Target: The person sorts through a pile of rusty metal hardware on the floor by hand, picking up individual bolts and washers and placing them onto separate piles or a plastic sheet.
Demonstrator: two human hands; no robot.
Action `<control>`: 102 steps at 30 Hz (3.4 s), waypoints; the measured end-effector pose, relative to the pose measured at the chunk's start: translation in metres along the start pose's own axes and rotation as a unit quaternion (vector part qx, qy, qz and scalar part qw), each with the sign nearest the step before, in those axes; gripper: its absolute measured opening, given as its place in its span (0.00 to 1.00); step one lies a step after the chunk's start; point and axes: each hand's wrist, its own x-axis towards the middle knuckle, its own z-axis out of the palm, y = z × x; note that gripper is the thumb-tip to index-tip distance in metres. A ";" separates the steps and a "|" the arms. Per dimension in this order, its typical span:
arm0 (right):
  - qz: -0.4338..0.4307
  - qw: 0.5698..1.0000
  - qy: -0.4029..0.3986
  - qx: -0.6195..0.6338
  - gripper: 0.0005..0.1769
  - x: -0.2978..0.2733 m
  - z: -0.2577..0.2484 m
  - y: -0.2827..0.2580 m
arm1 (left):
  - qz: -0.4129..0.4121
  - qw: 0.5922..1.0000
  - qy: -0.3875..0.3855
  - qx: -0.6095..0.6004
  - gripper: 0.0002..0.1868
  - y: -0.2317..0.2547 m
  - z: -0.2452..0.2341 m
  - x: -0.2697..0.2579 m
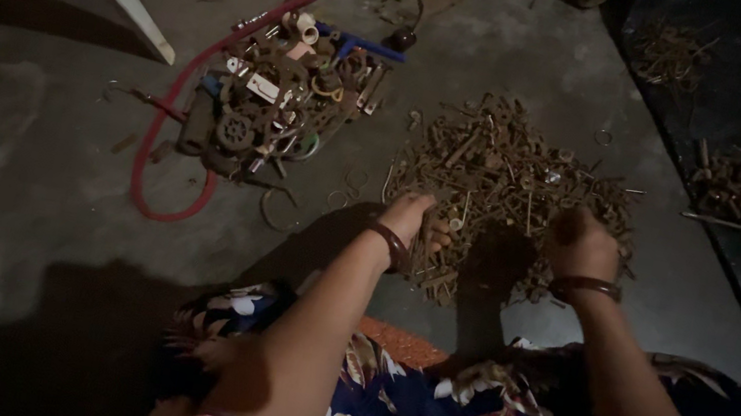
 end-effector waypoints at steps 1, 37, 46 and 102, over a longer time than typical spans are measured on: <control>-0.017 0.999 0.000 0.029 0.15 -0.004 0.006 -0.005 | -0.004 1.000 0.010 0.011 0.26 0.000 -0.001 0.002; 0.128 0.872 -0.170 0.442 0.18 -0.011 -0.012 -0.055 | -0.042 0.996 -0.013 0.076 0.34 -0.013 -0.003 0.025; 0.045 0.918 -0.268 0.289 0.21 -0.038 0.027 -0.046 | -0.039 0.996 0.026 0.077 0.37 0.002 0.013 -0.002; 0.057 0.984 -0.103 0.131 0.15 -0.009 -0.002 -0.064 | -0.032 0.996 -0.040 -0.067 0.30 -0.001 0.013 0.011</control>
